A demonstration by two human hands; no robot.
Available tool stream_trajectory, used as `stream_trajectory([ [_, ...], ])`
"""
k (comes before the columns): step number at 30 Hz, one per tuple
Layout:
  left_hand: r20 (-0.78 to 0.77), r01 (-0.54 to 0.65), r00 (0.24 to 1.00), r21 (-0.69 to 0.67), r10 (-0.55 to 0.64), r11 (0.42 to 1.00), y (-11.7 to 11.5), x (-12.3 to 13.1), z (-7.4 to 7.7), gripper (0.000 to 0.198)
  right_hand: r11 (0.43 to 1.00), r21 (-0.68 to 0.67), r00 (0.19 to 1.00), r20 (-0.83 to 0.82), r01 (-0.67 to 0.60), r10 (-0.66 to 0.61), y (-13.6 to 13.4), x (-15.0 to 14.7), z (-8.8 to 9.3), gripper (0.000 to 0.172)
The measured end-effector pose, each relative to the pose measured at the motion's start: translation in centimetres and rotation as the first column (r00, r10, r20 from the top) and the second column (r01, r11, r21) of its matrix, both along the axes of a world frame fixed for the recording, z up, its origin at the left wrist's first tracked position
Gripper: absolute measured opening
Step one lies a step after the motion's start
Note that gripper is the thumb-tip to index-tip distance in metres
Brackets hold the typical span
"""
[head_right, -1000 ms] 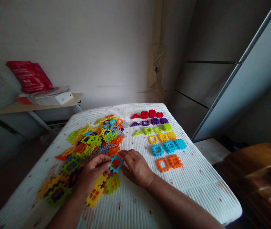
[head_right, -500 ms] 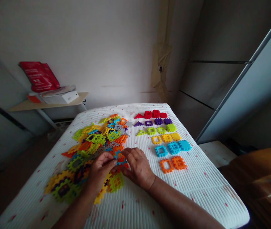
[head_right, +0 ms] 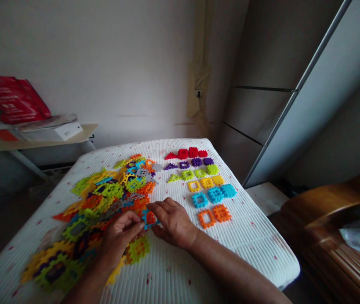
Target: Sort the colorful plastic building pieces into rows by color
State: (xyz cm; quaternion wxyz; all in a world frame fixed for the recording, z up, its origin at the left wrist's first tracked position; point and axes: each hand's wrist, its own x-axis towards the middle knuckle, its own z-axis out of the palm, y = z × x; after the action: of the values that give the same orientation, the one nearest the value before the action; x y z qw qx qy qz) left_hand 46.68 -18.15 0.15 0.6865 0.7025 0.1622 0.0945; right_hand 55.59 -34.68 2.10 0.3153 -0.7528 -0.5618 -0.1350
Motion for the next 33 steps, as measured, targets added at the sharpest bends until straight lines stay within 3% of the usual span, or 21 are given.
stream_trajectory([
  [5,0.002,-0.064,0.998,-0.05,0.064,0.997,0.4,0.1,0.5,0.036,0.989,-0.122,0.996,-0.023,0.081,-0.084,-4.7,4.0,1.0,0.064],
  [9,-0.014,-0.121,0.993,-0.041,0.12,0.992,1.0,0.2,1.0,0.038,0.943,-0.287,0.978,-0.074,0.167,-0.196,-8.8,7.6,1.5,0.065],
  [12,-0.016,-0.11,0.994,-0.011,0.11,0.994,1.1,0.1,1.0,0.037,0.896,-0.406,0.971,-0.075,0.18,-0.229,-10.4,9.1,1.4,0.069],
  [15,-0.016,-0.093,0.996,0.011,0.093,0.996,1.1,0.2,0.8,0.037,0.856,-0.474,0.965,-0.046,0.206,-0.258,-10.9,9.6,1.1,0.068],
  [28,-0.013,-0.099,0.995,-0.003,0.099,0.995,1.0,0.1,1.1,0.034,0.805,-0.545,0.961,0.01,0.236,-0.275,-11.0,9.8,0.6,0.066],
  [33,0.01,-0.106,0.994,0.0,0.106,0.994,1.0,0.1,0.9,0.029,0.842,-0.494,0.971,0.017,0.217,-0.24,-11.2,9.8,0.3,0.073],
])
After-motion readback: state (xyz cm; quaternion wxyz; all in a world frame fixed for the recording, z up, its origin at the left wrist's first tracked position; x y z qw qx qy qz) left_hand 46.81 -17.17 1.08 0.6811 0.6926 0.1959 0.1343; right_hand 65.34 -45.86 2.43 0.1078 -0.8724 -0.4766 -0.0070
